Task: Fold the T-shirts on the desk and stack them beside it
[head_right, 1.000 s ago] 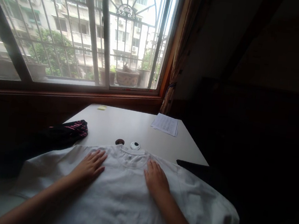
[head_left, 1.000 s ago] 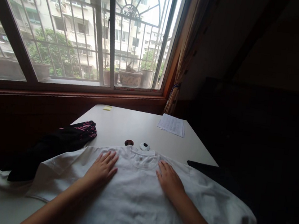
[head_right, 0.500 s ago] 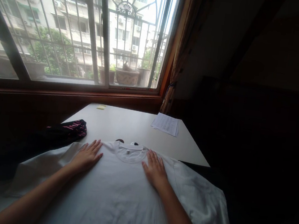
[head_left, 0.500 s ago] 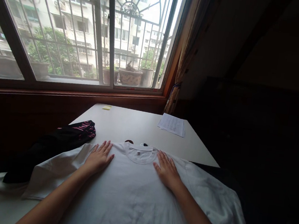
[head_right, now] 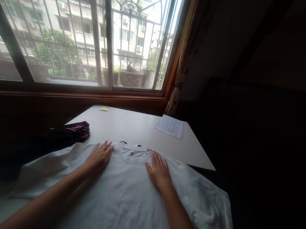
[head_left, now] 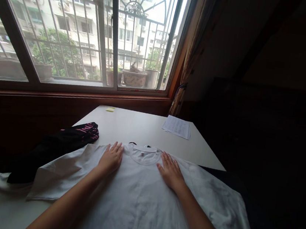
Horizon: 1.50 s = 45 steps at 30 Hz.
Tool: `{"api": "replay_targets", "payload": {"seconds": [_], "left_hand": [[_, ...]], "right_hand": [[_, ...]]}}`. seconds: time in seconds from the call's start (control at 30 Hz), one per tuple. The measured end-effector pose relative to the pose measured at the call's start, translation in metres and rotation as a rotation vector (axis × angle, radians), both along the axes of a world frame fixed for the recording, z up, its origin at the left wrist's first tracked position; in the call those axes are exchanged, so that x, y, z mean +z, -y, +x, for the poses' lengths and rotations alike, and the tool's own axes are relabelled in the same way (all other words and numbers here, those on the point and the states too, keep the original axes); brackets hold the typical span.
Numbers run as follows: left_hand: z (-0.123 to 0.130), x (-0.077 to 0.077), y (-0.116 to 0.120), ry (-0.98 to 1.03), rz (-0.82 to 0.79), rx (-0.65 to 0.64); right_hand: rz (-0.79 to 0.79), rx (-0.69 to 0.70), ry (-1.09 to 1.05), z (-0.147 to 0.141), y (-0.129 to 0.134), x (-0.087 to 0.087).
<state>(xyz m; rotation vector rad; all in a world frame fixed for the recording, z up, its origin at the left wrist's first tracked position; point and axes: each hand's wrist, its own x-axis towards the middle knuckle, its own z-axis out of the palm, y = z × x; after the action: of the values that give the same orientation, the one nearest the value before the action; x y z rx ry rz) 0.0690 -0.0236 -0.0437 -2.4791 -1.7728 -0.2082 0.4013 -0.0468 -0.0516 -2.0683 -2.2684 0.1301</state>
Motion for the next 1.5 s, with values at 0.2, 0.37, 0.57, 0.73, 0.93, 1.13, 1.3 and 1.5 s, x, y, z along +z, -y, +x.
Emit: {"api": "replay_targets", "payload": {"seconds": [0.2, 0.37, 0.57, 0.73, 0.93, 1.13, 1.3, 1.5], "left_hand": [[0.017, -0.004, -0.008, 0.07, -0.095, -0.01], [0.012, -0.006, -0.015, 0.077, -0.108, 0.017], [0.014, -0.007, -0.024, 0.074, -0.09, 0.044], [0.015, -0.008, -0.037, 0.071, -0.086, 0.073], [0.01, -0.01, -0.051, 0.076, -0.091, 0.109], [0.002, -0.01, -0.065, 0.086, -0.102, 0.151], [-0.002, -0.008, -0.075, 0.086, -0.11, 0.186], [-0.005, -0.005, -0.084, 0.075, -0.114, 0.207]], "right_hand": [[0.016, -0.001, 0.019, 0.003, 0.001, -0.003], [0.02, -0.008, 0.024, 0.005, 0.003, -0.004], [-0.016, -0.148, 0.001, -0.016, -0.012, 0.002], [0.05, -0.13, 0.005, -0.026, -0.031, -0.001], [0.005, -0.128, 0.009, 0.007, -0.046, -0.006], [0.02, -0.192, 0.042, 0.036, -0.058, -0.009], [0.025, -0.214, 0.067, 0.047, -0.07, -0.012], [0.043, -0.229, 0.049, 0.054, -0.081, -0.013]]}}
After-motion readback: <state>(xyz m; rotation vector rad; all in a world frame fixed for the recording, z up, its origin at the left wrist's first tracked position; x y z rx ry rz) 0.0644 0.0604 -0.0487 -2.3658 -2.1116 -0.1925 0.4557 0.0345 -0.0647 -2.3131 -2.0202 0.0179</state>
